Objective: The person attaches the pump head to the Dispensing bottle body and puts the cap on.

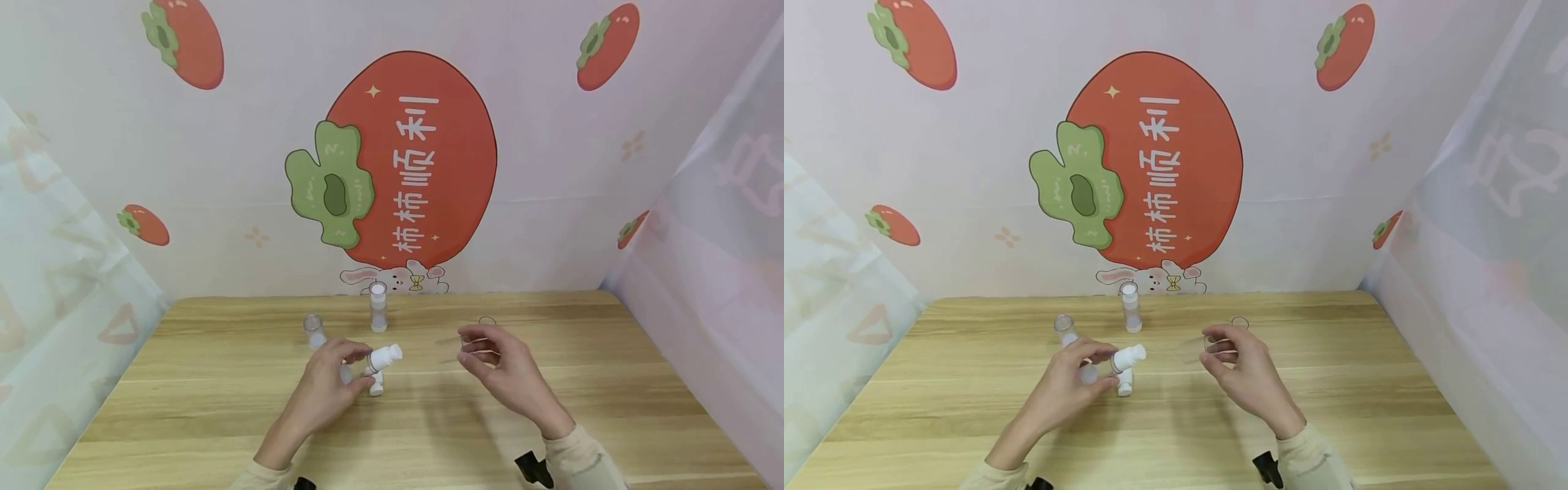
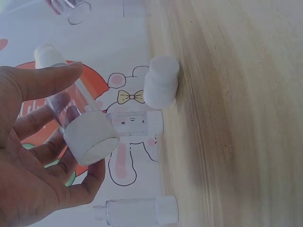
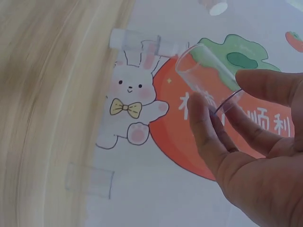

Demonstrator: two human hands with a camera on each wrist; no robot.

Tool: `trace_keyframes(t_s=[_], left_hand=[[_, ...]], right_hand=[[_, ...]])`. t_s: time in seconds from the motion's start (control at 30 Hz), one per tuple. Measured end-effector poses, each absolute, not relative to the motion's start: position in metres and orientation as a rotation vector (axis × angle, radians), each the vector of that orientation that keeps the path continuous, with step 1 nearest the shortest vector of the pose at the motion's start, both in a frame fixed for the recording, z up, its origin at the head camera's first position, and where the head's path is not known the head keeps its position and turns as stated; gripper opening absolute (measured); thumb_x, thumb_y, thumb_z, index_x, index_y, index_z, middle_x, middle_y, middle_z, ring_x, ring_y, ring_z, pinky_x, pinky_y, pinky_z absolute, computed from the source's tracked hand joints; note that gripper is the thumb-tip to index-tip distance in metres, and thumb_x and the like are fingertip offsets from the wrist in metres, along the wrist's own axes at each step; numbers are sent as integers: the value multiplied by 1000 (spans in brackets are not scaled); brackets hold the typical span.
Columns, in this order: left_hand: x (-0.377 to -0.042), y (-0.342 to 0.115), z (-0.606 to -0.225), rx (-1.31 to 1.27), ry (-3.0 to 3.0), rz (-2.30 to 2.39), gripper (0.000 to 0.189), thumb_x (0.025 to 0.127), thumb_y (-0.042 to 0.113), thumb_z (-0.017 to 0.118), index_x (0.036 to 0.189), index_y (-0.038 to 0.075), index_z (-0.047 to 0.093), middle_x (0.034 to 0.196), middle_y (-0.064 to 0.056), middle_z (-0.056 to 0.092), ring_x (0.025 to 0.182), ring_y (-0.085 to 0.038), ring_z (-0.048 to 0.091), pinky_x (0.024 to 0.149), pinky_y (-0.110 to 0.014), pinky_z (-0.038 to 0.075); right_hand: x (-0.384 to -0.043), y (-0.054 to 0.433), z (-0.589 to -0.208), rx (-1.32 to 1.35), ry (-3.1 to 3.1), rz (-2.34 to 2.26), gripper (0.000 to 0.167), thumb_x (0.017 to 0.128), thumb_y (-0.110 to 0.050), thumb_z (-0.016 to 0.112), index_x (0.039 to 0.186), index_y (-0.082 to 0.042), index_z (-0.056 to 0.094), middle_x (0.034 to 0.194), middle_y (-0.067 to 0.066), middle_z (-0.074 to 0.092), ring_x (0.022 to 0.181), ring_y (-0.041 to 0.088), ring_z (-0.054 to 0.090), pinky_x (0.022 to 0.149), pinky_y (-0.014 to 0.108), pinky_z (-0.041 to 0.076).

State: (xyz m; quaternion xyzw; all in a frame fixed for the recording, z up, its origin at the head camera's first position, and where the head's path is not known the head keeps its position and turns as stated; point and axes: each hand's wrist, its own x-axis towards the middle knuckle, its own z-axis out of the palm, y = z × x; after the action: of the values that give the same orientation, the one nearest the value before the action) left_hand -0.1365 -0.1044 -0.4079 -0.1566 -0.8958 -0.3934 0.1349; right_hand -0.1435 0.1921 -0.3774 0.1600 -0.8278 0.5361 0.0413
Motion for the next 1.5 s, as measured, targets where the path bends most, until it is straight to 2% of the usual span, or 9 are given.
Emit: trace_keyframes(t_s=[0.33,0.83,1.07,1.37,1.5], left_hand=[[-139,-102,-406,-483,-2576,-1157,39,71,1,90,106,9,75,99,-3,68,93,-21,63,83,-38,51],[-138,-97,-404,-473,-2612,-1152,37,72,3,91,105,13,76,98,-2,67,93,-17,61,82,-38,48],[-138,-94,-405,-465,-2616,-1149,37,71,4,91,103,15,76,96,-1,67,92,-14,58,82,-38,45],[-138,-90,-408,-515,-2606,-1100,39,69,5,92,103,17,76,94,1,66,90,-12,57,81,-36,45],[-138,-89,-406,-530,-2605,-1089,39,70,5,92,104,16,76,95,2,66,91,-12,57,81,-36,46]], right_hand=[[-148,180,-373,551,-2473,1858,33,90,0,74,121,0,64,118,15,62,107,31,66,87,30,57],[-147,164,-375,656,-2427,1949,33,90,4,72,122,5,62,118,18,60,107,36,65,87,32,57],[-149,157,-377,687,-2457,1967,33,92,-1,72,123,2,62,120,18,60,110,43,63,85,33,58],[-149,150,-383,723,-2500,1961,33,93,-4,72,124,1,61,124,23,60,112,37,64,85,31,58],[-149,146,-384,749,-2505,1953,33,93,-4,73,124,1,62,122,20,62,110,34,65,85,31,58]])
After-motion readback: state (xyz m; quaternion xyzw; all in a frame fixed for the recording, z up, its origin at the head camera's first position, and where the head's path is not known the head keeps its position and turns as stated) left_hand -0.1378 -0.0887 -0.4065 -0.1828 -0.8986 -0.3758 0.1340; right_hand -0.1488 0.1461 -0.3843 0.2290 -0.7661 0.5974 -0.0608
